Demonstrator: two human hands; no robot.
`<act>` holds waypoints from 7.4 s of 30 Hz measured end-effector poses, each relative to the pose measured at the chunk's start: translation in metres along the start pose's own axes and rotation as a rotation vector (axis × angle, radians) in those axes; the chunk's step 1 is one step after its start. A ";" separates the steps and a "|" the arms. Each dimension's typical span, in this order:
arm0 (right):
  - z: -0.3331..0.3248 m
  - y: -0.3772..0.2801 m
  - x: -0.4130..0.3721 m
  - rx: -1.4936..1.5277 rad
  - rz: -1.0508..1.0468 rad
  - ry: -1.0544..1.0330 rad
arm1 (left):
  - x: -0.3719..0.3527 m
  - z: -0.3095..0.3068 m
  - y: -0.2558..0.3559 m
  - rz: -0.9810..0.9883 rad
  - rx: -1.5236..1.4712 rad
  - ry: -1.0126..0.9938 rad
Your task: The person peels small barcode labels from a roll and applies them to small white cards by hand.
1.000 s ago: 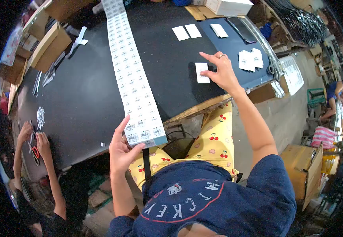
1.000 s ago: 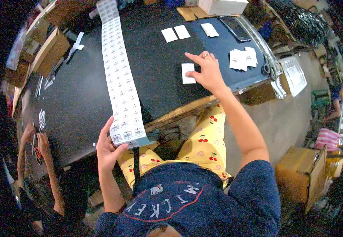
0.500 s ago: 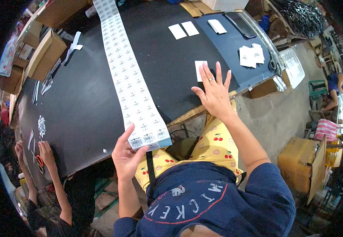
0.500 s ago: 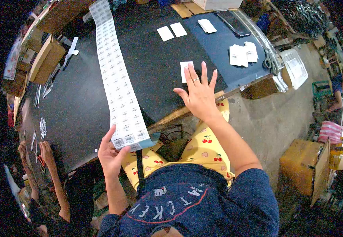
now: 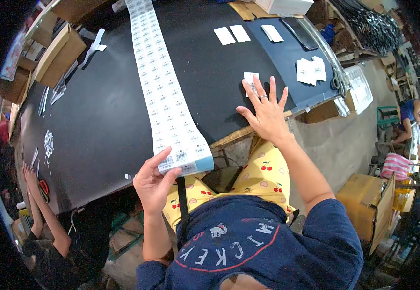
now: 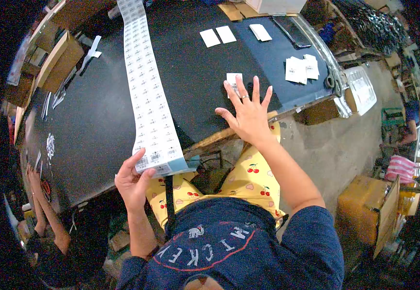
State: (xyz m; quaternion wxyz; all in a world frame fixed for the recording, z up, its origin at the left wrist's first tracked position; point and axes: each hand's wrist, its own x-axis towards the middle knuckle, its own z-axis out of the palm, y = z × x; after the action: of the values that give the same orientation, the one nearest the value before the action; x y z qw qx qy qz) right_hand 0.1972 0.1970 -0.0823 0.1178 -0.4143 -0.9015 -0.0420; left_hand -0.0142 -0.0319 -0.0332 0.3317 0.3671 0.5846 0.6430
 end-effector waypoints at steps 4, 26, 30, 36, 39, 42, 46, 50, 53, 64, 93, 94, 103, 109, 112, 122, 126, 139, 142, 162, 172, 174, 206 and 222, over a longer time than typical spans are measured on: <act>-0.004 0.007 0.009 0.254 0.089 0.003 | 0.003 -0.001 0.006 -0.016 0.027 -0.003; 0.005 0.002 0.006 0.290 0.041 -0.003 | 0.029 0.019 0.033 -0.095 -0.067 -0.006; -0.070 -0.034 0.018 1.073 -0.092 0.119 | 0.033 0.022 0.036 -0.084 -0.065 -0.004; -0.128 -0.078 0.030 0.898 -0.534 0.120 | 0.033 0.029 0.042 -0.063 0.038 -0.019; -0.128 -0.082 0.040 0.797 -0.656 0.074 | 0.032 0.027 0.042 -0.089 0.219 -0.048; -0.133 -0.085 0.045 0.741 -0.707 0.027 | 0.032 0.026 0.035 -0.045 0.317 -0.040; -0.135 -0.089 0.049 0.730 -0.727 0.033 | 0.033 0.025 0.035 -0.056 0.345 -0.039; -0.134 -0.091 0.049 0.745 -0.733 0.055 | 0.032 0.026 0.038 -0.072 0.239 -0.030; -0.132 -0.090 0.049 0.754 -0.746 0.072 | 0.032 0.026 0.031 -0.066 0.263 -0.017; -0.114 -0.093 0.046 0.560 -0.870 0.297 | 0.036 0.018 0.041 -0.159 -0.100 -0.132; -0.097 -0.087 0.035 0.562 -0.728 0.193 | 0.039 0.022 0.034 -0.180 -0.141 -0.219; -0.100 -0.087 0.036 0.562 -0.728 0.192 | 0.039 0.023 0.035 -0.180 -0.142 -0.219; -0.105 -0.087 0.042 0.637 -0.629 -0.052 | 0.037 0.031 0.031 -0.181 -0.058 -0.160; -0.107 -0.090 0.041 0.600 -0.638 -0.050 | 0.037 0.030 0.027 -0.190 -0.115 -0.158; -0.106 -0.092 0.039 0.579 -0.656 -0.002 | 0.037 0.027 0.027 -0.181 -0.085 -0.161; -0.100 -0.090 0.033 0.514 -0.740 0.236 | 0.039 0.024 0.030 -0.217 -0.158 -0.145; -0.094 -0.086 0.029 0.504 -0.789 0.347 | 0.038 0.023 0.034 -0.228 -0.147 -0.130; -0.092 -0.078 0.006 0.419 -0.844 0.410 | 0.038 0.018 0.030 -0.213 -0.138 -0.161; -0.092 -0.078 0.004 0.398 -0.846 0.421 | 0.038 0.018 0.029 -0.243 -0.171 -0.157; -0.103 -0.081 0.006 0.456 -0.780 0.285 | 0.037 0.021 0.025 -0.217 -0.135 -0.169; -0.124 -0.086 0.042 0.653 -0.693 -0.192 | 0.031 0.028 0.033 -0.186 0.202 -0.169; -0.124 -0.087 0.047 0.671 -0.686 -0.241 | 0.031 0.029 0.030 -0.162 0.148 -0.151; -0.139 -0.059 0.101 0.720 -0.638 -0.403 | 0.019 0.026 0.026 -0.051 0.231 -0.084; -0.026 0.074 0.296 0.687 -0.381 -0.705 | -0.010 -0.021 -0.008 -0.293 0.015 -0.466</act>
State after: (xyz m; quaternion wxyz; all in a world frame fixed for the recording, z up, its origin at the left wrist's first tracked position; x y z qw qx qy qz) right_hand 0.0719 0.4593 0.0145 -0.0732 -0.1696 -0.9076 0.3769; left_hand -0.0267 -0.0505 -0.0430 0.5439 0.4189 0.5444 0.4820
